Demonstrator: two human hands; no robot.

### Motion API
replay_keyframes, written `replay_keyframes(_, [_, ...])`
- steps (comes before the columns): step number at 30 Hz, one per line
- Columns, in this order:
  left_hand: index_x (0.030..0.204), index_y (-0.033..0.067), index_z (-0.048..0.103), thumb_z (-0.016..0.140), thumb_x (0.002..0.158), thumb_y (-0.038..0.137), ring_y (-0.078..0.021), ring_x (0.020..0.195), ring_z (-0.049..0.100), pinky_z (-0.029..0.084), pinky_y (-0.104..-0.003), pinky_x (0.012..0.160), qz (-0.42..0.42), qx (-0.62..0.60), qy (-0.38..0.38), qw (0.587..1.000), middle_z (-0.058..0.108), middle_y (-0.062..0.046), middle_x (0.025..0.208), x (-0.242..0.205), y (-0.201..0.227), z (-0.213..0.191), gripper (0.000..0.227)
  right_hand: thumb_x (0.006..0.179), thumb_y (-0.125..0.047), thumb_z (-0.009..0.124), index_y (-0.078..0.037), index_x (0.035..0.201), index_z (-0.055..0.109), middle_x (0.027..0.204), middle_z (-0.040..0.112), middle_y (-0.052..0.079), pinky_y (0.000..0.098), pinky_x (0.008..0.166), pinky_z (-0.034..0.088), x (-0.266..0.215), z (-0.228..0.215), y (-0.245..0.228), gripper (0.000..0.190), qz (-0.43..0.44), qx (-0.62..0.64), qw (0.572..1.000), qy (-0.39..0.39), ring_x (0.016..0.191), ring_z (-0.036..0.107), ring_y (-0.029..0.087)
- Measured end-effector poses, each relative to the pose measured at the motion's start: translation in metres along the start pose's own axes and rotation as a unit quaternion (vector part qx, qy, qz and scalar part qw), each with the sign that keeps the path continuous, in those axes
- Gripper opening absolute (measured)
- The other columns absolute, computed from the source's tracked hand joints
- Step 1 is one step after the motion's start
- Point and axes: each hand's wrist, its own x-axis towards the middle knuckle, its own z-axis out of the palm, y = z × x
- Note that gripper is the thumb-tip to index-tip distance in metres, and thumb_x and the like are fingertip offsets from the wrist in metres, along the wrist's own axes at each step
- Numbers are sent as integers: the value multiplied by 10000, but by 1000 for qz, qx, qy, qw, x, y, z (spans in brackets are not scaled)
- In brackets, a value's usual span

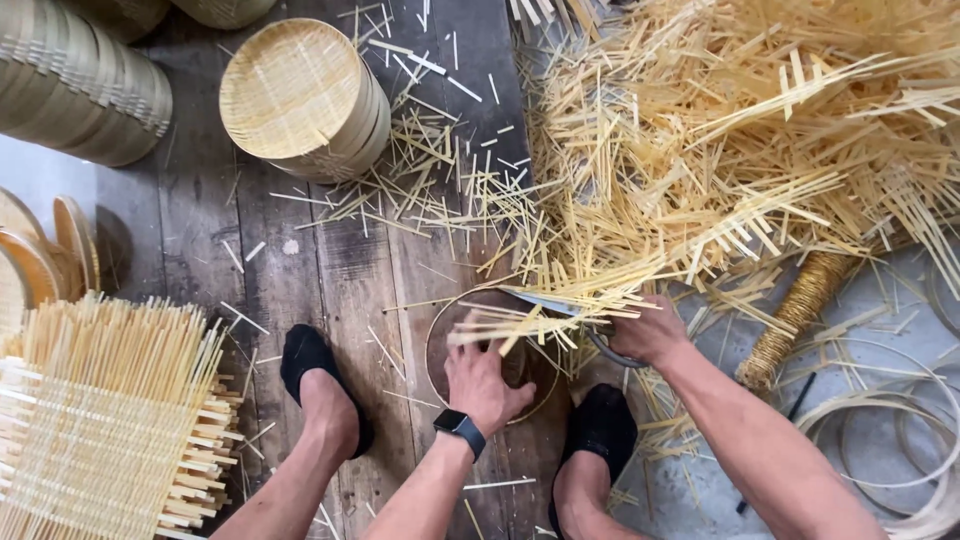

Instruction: Weaving bamboo strips and trimming them with shears to manufacture a basket or lid.

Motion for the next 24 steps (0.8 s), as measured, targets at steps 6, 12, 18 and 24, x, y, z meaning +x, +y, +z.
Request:
replay_keyframes(6, [1432, 207, 539, 820, 614, 258, -489, 1431, 290, 283, -633, 1183, 24, 14, 5, 1000, 374, -190, 1536, 1, -21, 13, 866, 840, -370, 621, -121, 1123, 733, 1046, 711, 159, 374, 704, 588, 11, 15, -10, 394, -71, -12, 974, 215, 851, 653, 244])
replay_keyframes(12, [1436, 201, 511, 852, 566, 229, -534, 1397, 223, 223, -671, 1128, 88, 49, -21, 995, 353, -219, 1515, 7, -19, -7, 935, 964, -215, 546, -146, 1059, 729, 1042, 747, 62, 325, 811, 591, 20, 5, 5, 218, -2, -25, 999, -34, 858, 666, 155])
replay_keyframes(18, [1450, 322, 536, 807, 599, 255, -460, 1458, 299, 324, -616, 1151, 58, 64, -79, 993, 394, -116, 1563, 7, -11, -23, 896, 997, -382, 577, -111, 1195, 686, 1148, 742, 162, 420, 885, 589, 30, 1, 67, 353, 208, 373, 904, 4, 980, 703, 260])
replay_keyframes(24, [1478, 241, 518, 816, 719, 502, -399, 1381, 431, 355, -564, 1098, -22, -116, 35, 992, 473, -174, 1495, 54, -69, 7, 856, 954, -593, 694, 94, 1156, 722, 1212, 757, 324, 516, 1027, 540, 32, 89, 115, 717, 338, 503, 794, 51, 1120, 720, 420])
